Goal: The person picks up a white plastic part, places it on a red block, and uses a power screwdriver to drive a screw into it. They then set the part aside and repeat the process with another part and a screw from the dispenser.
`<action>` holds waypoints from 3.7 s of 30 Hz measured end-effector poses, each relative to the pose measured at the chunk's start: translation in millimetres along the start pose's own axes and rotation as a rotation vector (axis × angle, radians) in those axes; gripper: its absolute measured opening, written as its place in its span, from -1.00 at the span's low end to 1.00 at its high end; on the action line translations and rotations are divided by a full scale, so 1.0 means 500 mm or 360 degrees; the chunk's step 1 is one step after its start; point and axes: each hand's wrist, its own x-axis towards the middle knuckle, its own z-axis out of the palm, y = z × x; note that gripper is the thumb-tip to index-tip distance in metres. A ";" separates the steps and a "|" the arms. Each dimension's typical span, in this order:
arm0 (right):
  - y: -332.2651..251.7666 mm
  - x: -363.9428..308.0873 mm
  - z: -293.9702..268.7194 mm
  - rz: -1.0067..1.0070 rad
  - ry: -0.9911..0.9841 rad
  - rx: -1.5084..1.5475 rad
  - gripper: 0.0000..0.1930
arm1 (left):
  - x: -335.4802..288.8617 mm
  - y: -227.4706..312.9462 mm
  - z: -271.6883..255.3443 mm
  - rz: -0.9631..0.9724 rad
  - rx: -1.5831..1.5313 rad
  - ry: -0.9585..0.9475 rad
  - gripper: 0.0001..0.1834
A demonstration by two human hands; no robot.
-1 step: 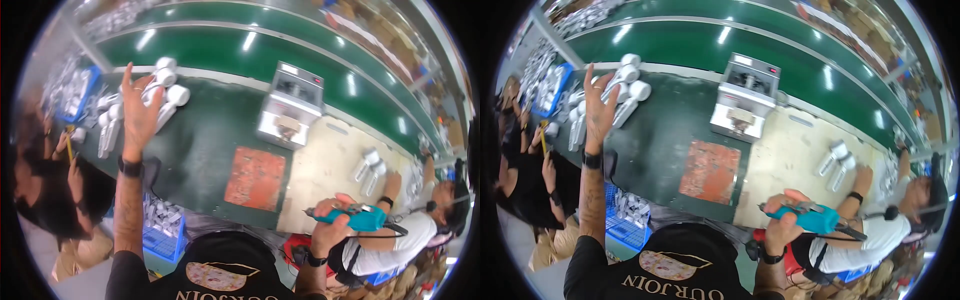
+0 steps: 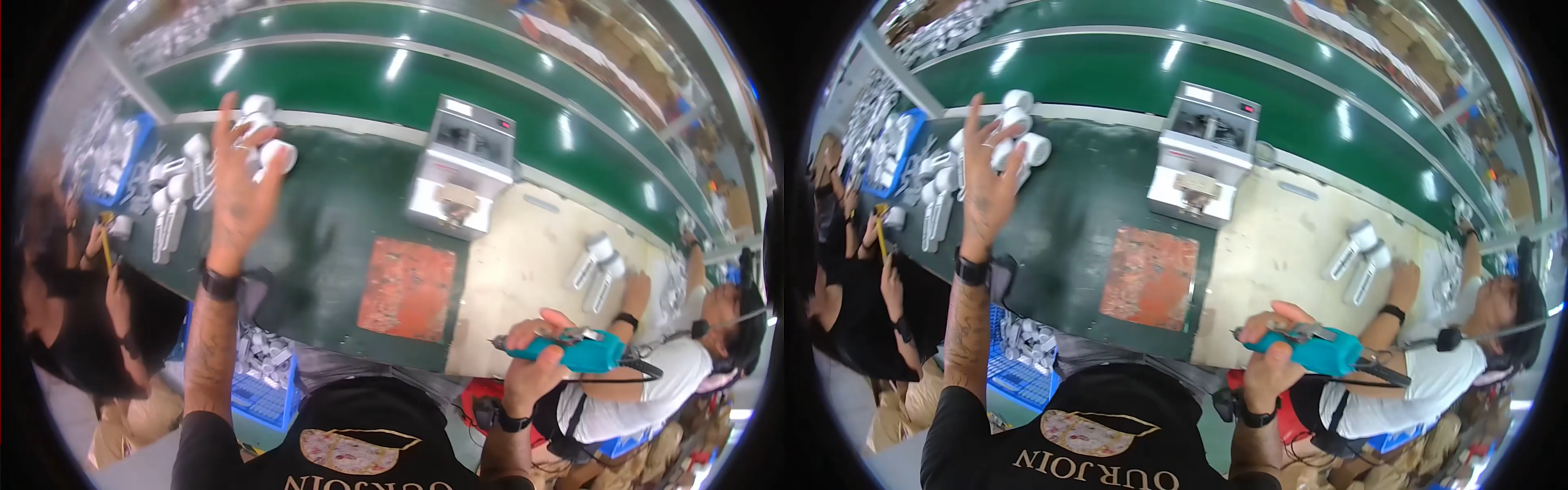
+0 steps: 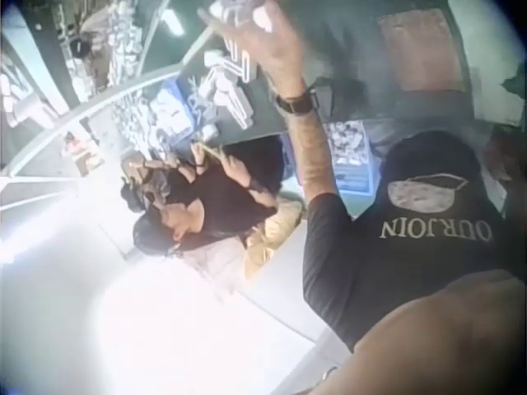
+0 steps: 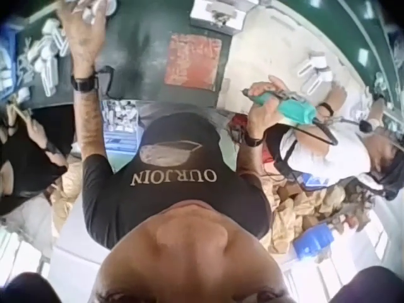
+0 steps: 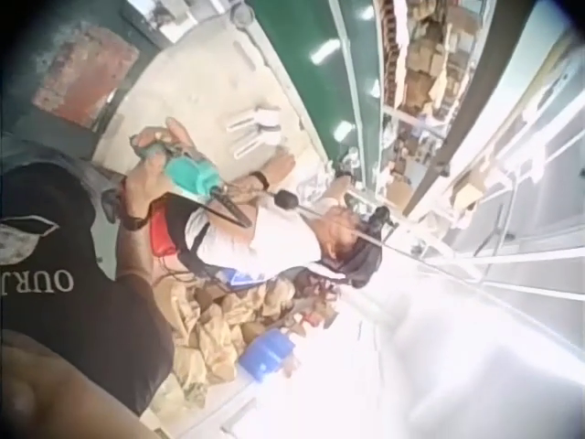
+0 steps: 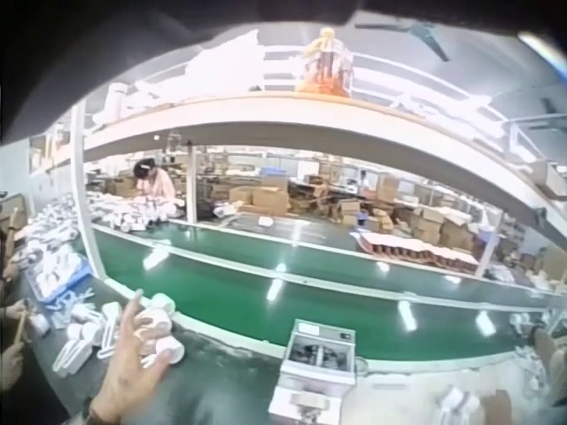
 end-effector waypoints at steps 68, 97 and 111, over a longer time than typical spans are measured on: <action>0.069 0.249 0.274 -0.0326 -0.0459 -0.0112 -0.66 | -0.203 0.171 0.196 0.0719 -0.0637 -0.0873 -0.65; 0.076 0.110 0.171 -0.0078 -0.0579 0.0123 -0.54 | -0.200 0.174 0.203 0.0528 -0.0612 -0.0974 -0.49; 0.068 0.121 0.174 0.0075 -0.0590 0.0136 -0.59 | -0.202 0.174 0.205 0.0508 -0.0656 -0.0947 -0.50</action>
